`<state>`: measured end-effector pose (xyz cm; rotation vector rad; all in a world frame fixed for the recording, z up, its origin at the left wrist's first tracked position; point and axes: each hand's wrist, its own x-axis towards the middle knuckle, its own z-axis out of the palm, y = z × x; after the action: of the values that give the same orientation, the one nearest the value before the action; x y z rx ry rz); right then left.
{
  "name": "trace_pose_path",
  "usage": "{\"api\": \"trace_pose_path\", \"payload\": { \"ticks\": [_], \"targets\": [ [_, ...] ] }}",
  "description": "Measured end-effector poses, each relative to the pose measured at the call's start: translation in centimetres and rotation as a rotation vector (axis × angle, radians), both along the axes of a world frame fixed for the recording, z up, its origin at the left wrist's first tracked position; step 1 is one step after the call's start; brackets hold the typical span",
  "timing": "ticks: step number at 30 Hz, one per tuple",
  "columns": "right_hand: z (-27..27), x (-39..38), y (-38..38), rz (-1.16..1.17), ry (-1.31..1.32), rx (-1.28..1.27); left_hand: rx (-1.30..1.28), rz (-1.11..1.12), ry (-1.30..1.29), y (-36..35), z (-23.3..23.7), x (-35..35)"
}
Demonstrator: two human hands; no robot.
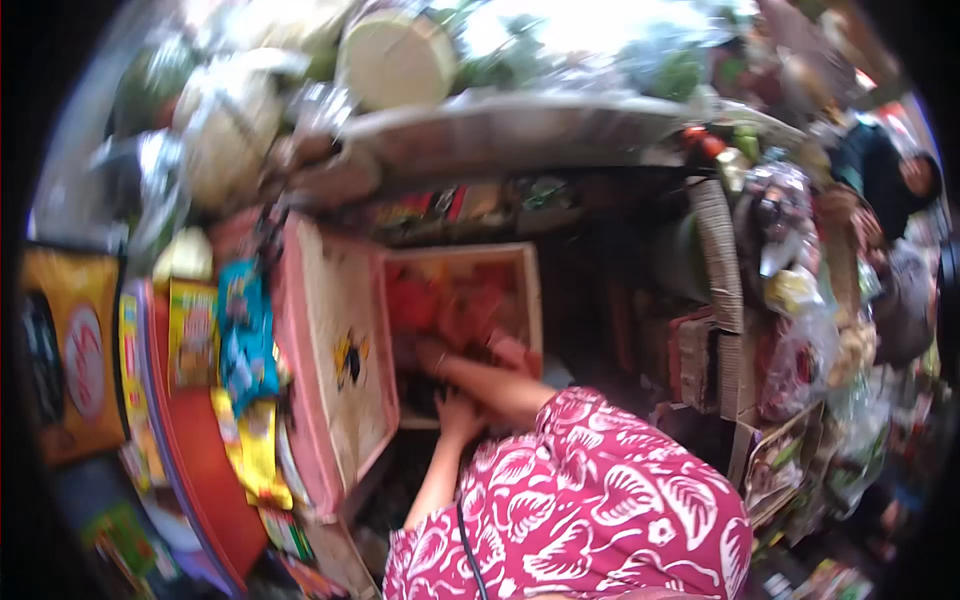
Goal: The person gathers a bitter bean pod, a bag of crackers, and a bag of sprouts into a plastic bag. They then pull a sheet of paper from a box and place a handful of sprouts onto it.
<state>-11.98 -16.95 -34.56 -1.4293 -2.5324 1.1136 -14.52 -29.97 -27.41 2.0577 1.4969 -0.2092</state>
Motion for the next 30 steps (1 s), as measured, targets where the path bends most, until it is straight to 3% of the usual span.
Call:
{"api": "trace_pose_path", "payload": {
  "ticks": [3, 5, 6, 7, 9, 10, 11, 13, 14, 15, 17, 19, 21, 22, 23, 25, 30],
  "targets": [
    [4.2, 2.8, 1.4, -0.002, 0.004, -0.096, -0.089, -0.018, 0.024, 0.6, -2.5, -1.0],
    [9.3, 6.1, 3.0, -0.021, 0.100, 0.016, -0.067, 0.109, -0.120, 1.5, -2.2, -1.1],
    [12.2, 7.7, 2.9, -0.002, 0.206, 0.091, -0.077, 0.104, -0.279, 1.9, -5.9, -2.4],
    [14.4, 8.9, 2.6, -0.020, 0.201, 0.113, -0.060, 0.079, -0.283, 2.7, -5.0, -2.1],
    [17.6, 11.4, 2.0, 0.067, 0.202, 0.119, -0.258, 0.170, -0.765, 4.0, -2.6, -1.8],
    [17.8, 12.2, 1.2, 0.121, 0.143, 0.119, -0.381, 0.232, -0.821, 3.8, -4.5, -3.4],
    [18.3, 12.9, 0.0, 0.151, 0.111, 0.114, -0.373, 0.207, -0.822, 4.3, -2.8, -3.1],
    [18.0, 13.6, -2.6, 0.129, 0.076, 0.028, -0.707, 0.582, -1.403, 4.2, 2.4, -2.6],
    [17.6, 13.7, -4.0, 0.116, 0.068, -0.014, -0.706, 0.854, -1.513, 4.3, 1.2, -2.9],
    [15.9, 13.2, -5.5, 0.109, 0.070, -0.008, -0.706, 0.844, -1.510, 4.1, 0.1, -3.4],
    [12.0, 12.3, -7.2, 0.017, 0.206, -0.016, -0.771, 1.134, -1.436, 3.7, -2.2, -4.6],
    [16.3, 12.0, -8.1, -0.036, 0.234, -0.024, -0.789, 1.126, -1.421, 4.2, -4.0, -4.2],
    [24.7, 12.6, -9.2, -0.480, 0.720, -0.064, -0.834, 1.083, -1.357, 4.8, -5.3, -4.2],
    [9.8, 10.8, -7.5, -0.258, 0.254, -0.084, -0.837, 1.094, -1.357, 5.2, -6.4, -4.3],
    [9.7, 10.9, -7.1, -0.291, 0.173, -0.160, -0.818, 1.121, -1.367, 4.8, -6.2, -4.3],
    [8.8, 11.0, -6.6, -0.295, 0.090, -0.230, -0.666, 1.147, -1.153, 4.8, -5.3, -3.4],
    [5.3, 10.8, -7.1, -0.479, 0.265, -0.229, -0.564, 1.182, -1.147, 4.0, -4.5, -2.9]
  ]
}}
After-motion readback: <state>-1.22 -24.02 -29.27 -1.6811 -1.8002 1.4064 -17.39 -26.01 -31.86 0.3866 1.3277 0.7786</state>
